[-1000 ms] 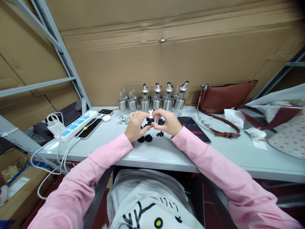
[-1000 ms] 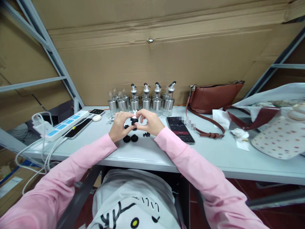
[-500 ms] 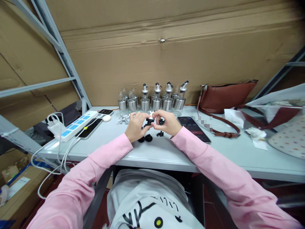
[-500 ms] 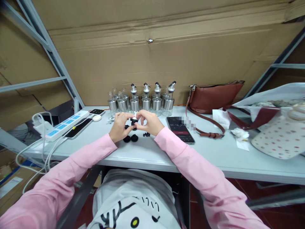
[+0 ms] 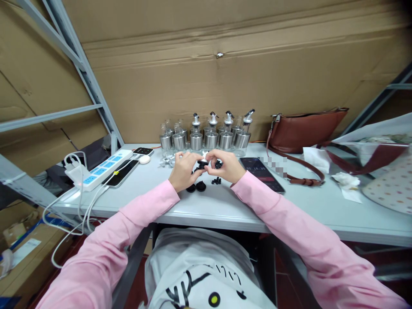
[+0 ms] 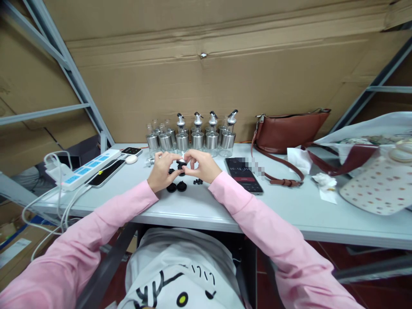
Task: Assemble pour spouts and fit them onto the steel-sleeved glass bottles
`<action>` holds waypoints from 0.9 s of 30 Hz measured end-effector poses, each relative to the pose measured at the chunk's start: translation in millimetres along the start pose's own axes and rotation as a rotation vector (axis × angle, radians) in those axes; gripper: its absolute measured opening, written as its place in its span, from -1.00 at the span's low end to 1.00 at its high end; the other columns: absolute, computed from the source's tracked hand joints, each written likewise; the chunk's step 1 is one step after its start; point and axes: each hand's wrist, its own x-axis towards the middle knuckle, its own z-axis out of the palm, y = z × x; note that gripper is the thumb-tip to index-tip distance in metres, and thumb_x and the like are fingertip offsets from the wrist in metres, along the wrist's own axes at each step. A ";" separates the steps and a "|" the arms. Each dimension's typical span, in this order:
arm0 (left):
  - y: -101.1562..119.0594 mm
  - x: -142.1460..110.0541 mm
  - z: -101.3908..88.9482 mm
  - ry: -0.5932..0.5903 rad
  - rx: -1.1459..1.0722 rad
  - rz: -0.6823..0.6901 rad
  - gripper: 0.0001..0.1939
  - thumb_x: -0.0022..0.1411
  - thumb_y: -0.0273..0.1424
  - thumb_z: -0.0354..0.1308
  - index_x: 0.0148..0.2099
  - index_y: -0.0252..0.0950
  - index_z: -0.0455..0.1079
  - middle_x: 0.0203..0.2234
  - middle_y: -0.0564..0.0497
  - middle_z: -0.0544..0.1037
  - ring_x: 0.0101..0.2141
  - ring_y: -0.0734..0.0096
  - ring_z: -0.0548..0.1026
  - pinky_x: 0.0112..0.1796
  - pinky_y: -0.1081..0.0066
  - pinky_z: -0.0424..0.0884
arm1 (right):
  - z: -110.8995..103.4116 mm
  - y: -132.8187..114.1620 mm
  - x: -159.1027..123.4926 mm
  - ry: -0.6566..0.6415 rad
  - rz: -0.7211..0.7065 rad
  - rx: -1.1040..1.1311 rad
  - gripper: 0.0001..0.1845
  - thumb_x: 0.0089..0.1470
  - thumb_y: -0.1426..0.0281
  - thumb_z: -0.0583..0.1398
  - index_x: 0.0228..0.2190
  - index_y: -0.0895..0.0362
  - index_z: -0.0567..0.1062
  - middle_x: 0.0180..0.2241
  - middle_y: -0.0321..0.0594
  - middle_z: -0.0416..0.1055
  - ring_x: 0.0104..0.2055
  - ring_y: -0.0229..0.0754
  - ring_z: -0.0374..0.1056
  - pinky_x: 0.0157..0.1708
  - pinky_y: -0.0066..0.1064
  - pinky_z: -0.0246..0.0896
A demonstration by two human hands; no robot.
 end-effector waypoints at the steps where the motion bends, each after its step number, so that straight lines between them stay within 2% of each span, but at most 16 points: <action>1: 0.1 0.0 0.0 0.001 0.002 0.003 -0.78 0.22 -0.31 0.09 -0.11 -0.28 0.25 -0.25 0.00 0.52 -0.23 0.28 0.41 -0.13 0.24 0.06 | 0.0 -0.1 0.0 -0.002 0.000 -0.001 -0.86 -0.11 0.49 0.22 -0.44 0.12 0.33 -0.53 -0.38 0.36 -0.59 -0.38 0.25 -0.44 -0.50 0.23; 11: -1.6 -0.2 -0.8 0.033 0.010 0.051 -0.78 0.24 -0.27 0.09 -0.13 -0.27 0.29 -0.30 0.03 0.53 -0.29 0.32 0.39 -0.17 0.26 0.04 | -0.1 -0.4 1.1 -0.011 0.039 0.014 -0.88 -0.13 0.48 0.20 -0.46 0.12 0.33 -0.57 -0.39 0.34 -0.59 -0.38 0.24 -0.45 -0.50 0.22; 18: 0.2 0.9 0.2 0.130 0.002 0.030 -0.70 0.21 -0.23 0.11 -0.04 -0.25 0.34 -0.28 0.00 0.52 -0.25 0.29 0.35 -0.19 0.25 0.09 | 0.2 -4.1 1.2 0.017 0.153 0.060 -0.82 -0.13 0.46 0.18 -0.37 0.11 0.33 -0.51 -0.34 0.39 -0.56 -0.35 0.30 -0.44 -0.47 0.25; 23: -7.5 1.6 2.5 0.153 -0.052 0.083 -0.59 0.24 -0.20 0.06 0.09 -0.24 0.29 -0.29 -0.04 0.44 -0.24 0.30 0.29 -0.22 0.31 0.20 | 0.5 -2.7 1.3 0.024 0.088 0.056 -0.77 -0.11 0.44 0.18 -0.30 0.11 0.33 -0.39 -0.26 0.42 -0.47 -0.29 0.34 -0.41 -0.42 0.30; 27: -13.7 2.2 3.6 0.149 -0.079 0.114 -0.57 0.24 -0.20 0.06 0.13 -0.21 0.26 -0.29 -0.05 0.41 -0.25 0.30 0.28 -0.22 0.31 0.25 | -0.2 0.5 2.0 0.034 0.036 0.037 -0.72 -0.13 0.40 0.23 -0.28 0.12 0.36 -0.36 -0.21 0.44 -0.41 -0.25 0.35 -0.42 -0.40 0.32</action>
